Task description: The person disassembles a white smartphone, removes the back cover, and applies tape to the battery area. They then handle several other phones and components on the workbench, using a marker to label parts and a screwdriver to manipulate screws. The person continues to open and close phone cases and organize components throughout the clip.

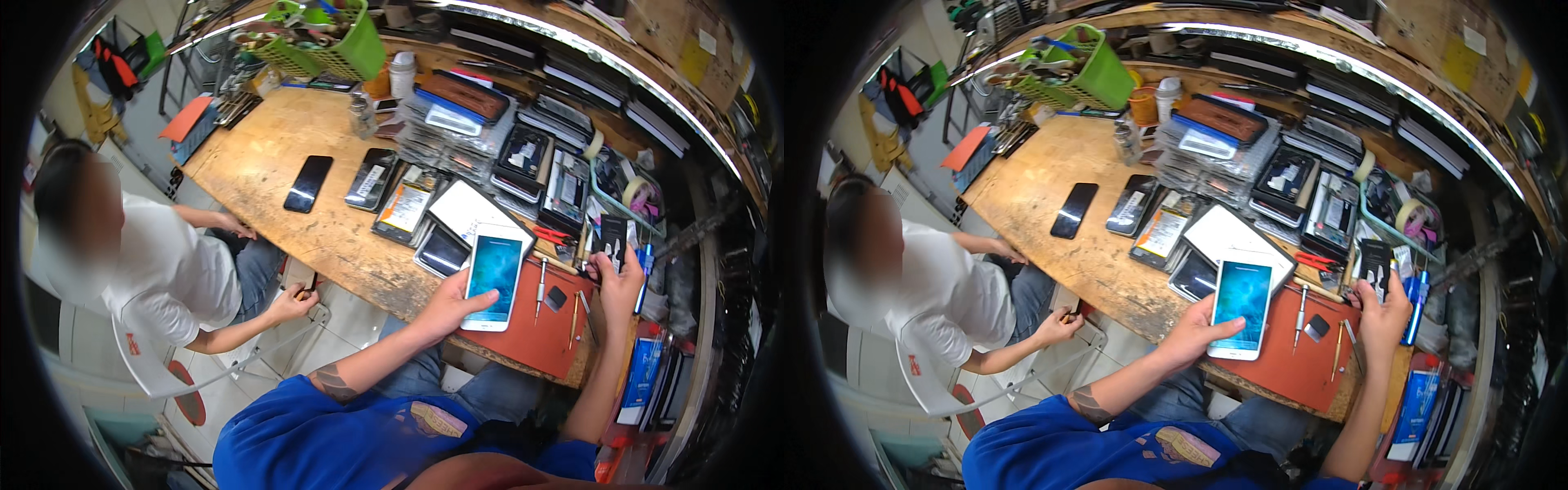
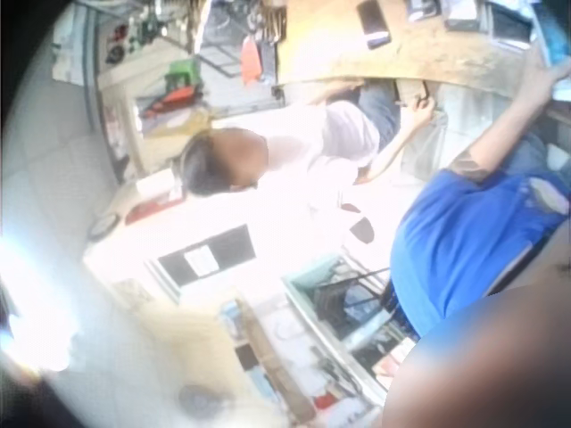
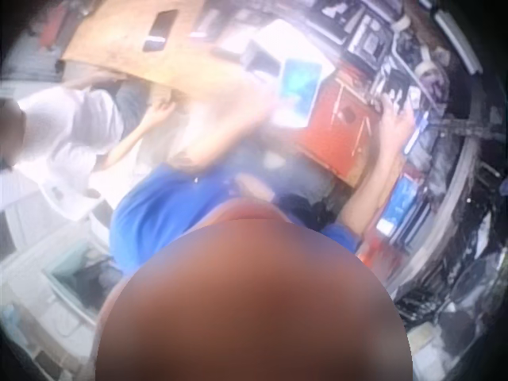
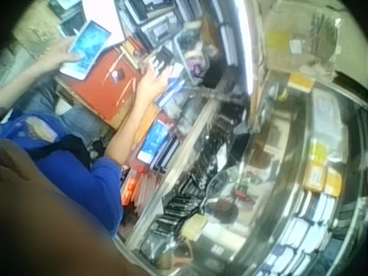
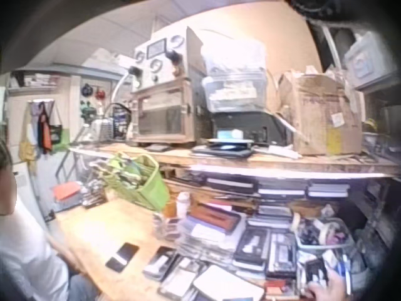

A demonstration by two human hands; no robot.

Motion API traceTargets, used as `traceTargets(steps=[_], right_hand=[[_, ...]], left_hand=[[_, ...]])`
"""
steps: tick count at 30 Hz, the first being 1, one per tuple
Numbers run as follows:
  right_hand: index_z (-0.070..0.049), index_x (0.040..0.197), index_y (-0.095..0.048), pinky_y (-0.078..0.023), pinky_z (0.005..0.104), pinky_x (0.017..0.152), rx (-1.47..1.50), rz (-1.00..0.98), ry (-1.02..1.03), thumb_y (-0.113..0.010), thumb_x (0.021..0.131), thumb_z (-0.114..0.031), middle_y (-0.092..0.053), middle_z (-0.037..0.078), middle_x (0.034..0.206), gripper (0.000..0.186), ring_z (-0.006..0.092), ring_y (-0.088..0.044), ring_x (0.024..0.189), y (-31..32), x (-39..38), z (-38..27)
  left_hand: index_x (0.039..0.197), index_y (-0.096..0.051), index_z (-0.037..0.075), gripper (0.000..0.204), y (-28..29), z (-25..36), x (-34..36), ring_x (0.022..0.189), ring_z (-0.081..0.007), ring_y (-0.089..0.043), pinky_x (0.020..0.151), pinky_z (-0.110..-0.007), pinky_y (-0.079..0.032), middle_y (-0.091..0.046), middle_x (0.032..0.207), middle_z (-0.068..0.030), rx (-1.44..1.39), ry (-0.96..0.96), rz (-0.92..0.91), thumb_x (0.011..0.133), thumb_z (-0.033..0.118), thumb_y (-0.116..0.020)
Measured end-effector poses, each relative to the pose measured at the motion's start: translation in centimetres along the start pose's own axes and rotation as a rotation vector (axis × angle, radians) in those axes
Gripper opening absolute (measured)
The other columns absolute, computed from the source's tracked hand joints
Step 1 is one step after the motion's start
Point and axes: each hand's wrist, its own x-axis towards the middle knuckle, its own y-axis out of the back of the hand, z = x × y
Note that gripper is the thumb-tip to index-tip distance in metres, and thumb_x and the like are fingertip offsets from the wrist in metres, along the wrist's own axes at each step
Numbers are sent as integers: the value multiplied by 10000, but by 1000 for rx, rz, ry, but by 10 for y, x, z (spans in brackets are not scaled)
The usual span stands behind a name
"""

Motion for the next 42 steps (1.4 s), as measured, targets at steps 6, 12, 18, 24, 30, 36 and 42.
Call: traceTargets(steps=[6, 12, 18, 24, 30, 36, 42], right_hand=[[45, 1154, -656, -603, 312, 747, -129, -111, 142, -617, 978, 18, -740, 78, 923, 182, 148, -716, 818, -19, -27, -23], [-152, 1133, -729, -487, 383, 880, -626, -481, 885, -660, 796, -30, -656, 22, 965, 365, 218, -616, 896, -68, -58, -72], [-225, 1141, -723, -391, 520, 1061, -628, -656, 1062, -703, 780, -157, -621, 32, 1194, 368, 252, -568, 1166, -111, -63, -88], [-127, 1097, -715, -317, 559, 1194, -312, -769, 794, -599, 771, 57, -547, 148, 1411, 392, 404, -431, 1431, -130, -50, -77], [-26, 1267, -586, -295, 475, 1218, -224, -741, 562, -453, 712, 169, -498, 220, 1487, 602, 443, -397, 1456, -120, -43, -74], [11, 1311, -575, -511, 333, 959, 112, -365, 82, -595, 1021, -136, -623, 149, 1337, 326, 184, -626, 1139, -106, -45, -50], [43, 1254, -605, -528, 253, 586, 82, -564, -280, -630, 1035, -239, -746, 90, 920, 358, 138, -721, 741, -84, -48, -35]], left_hand=[[1409, -507, 25, 413, 1, -8, -3, 1097, -120, -651, 955, -304, -545, -678, 1214, -53, -43, 85, -23, 1071, 253, -578], [1464, -419, -12, 617, 20, 0, -3, 1140, -362, -692, 983, -478, -598, -632, 1320, -220, -420, 349, -198, 1097, 480, -351], [1468, -381, 10, 737, 42, 28, -25, 1013, -401, -732, 837, -549, -648, -668, 1200, -262, -561, 411, -193, 1048, 613, -330], [1416, -452, -15, 527, 62, 43, -28, 979, -349, -750, 850, -448, -652, -699, 1146, -233, -373, 318, -243, 1041, 325, -600], [1400, -450, -38, 512, 50, 46, -20, 1026, -347, -734, 848, -504, -649, -670, 1192, -224, -254, 314, -207, 967, 114, -678], [1424, -446, -30, 529, 32, 41, -11, 1065, -324, -719, 875, -503, -640, -680, 1169, -181, -250, 281, -185, 969, 111, -677], [1410, -504, 2, 538, 18, 28, -3, 1052, -193, -710, 916, -359, -602, -699, 1180, -110, 5, 190, -143, 932, 95, -733]])
